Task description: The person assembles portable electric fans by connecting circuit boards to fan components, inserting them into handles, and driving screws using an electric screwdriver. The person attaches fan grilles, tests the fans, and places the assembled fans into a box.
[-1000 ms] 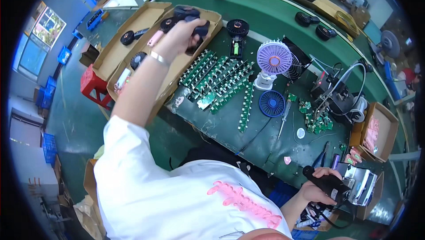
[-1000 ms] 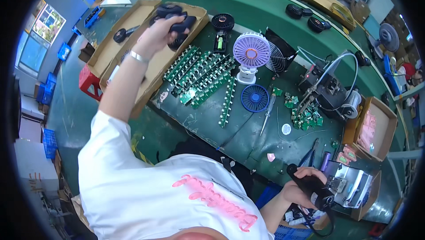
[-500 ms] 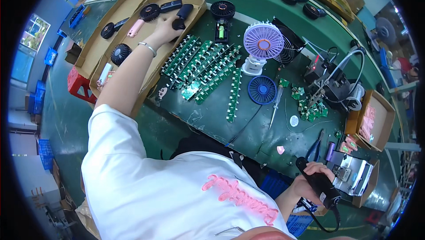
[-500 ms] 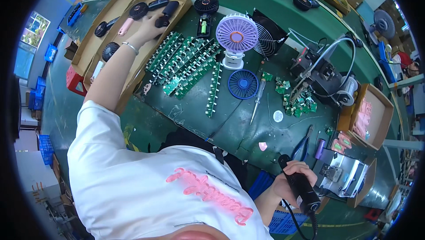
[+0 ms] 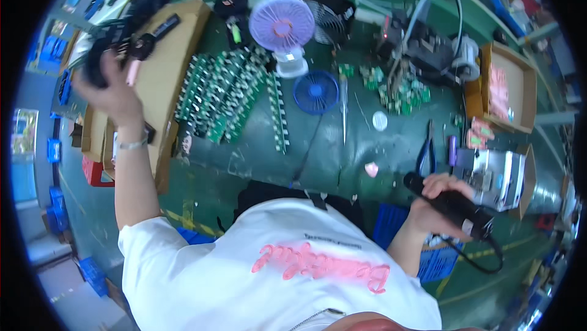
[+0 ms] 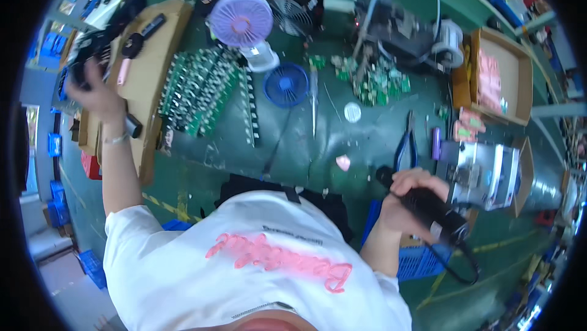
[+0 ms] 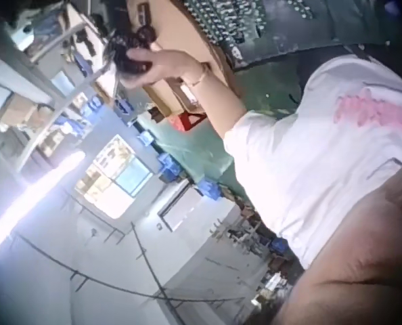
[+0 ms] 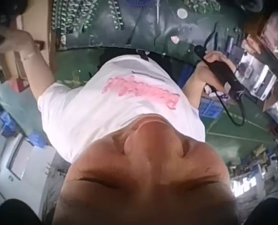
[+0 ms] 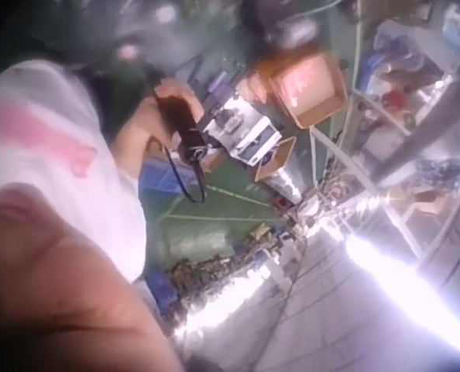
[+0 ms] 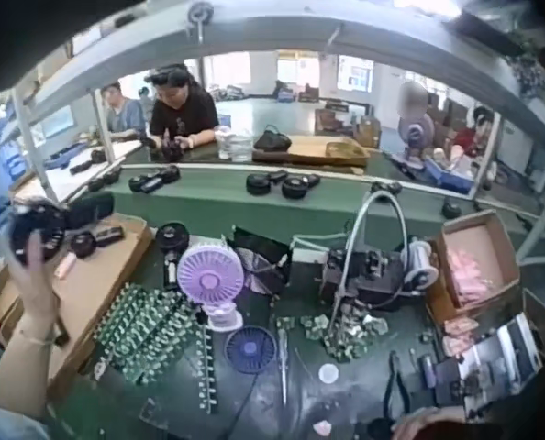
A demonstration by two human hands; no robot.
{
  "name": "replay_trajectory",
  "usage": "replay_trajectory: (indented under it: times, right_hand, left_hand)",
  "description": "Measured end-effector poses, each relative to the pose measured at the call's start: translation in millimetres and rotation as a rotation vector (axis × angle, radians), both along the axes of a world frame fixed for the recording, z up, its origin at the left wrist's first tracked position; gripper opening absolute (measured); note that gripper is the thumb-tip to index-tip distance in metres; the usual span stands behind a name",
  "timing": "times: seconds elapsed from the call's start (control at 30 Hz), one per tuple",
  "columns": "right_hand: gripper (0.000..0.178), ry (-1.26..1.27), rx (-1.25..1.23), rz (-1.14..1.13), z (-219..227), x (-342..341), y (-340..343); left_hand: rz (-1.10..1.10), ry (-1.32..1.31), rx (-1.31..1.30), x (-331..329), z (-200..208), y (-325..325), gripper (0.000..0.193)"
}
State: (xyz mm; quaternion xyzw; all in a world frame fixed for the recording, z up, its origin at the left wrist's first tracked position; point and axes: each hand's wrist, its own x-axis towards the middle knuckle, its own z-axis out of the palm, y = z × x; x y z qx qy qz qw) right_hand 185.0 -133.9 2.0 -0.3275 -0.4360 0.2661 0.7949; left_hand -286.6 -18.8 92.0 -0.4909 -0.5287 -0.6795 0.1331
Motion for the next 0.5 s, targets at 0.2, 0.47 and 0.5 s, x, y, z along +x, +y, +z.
replay_trajectory:
  times: [0.2,0.47,0.5]
  right_hand:
    - [0.092,0.035,-0.002,0.029,4,2,3]
    - [0.088,0.115,-0.131,0.054,-8,6,-13]
    - [0.097,0.164,-0.185,0.038,-2,4,-10]
  left_hand:
    - [-0.49,-0.443,0.139,122,15,-49,0.023]
    - [-0.839,0.066,-0.316,196,-66,-98,0.09]
    - [-0.884,0.063,-0.361,201,-70,-103,0.091]
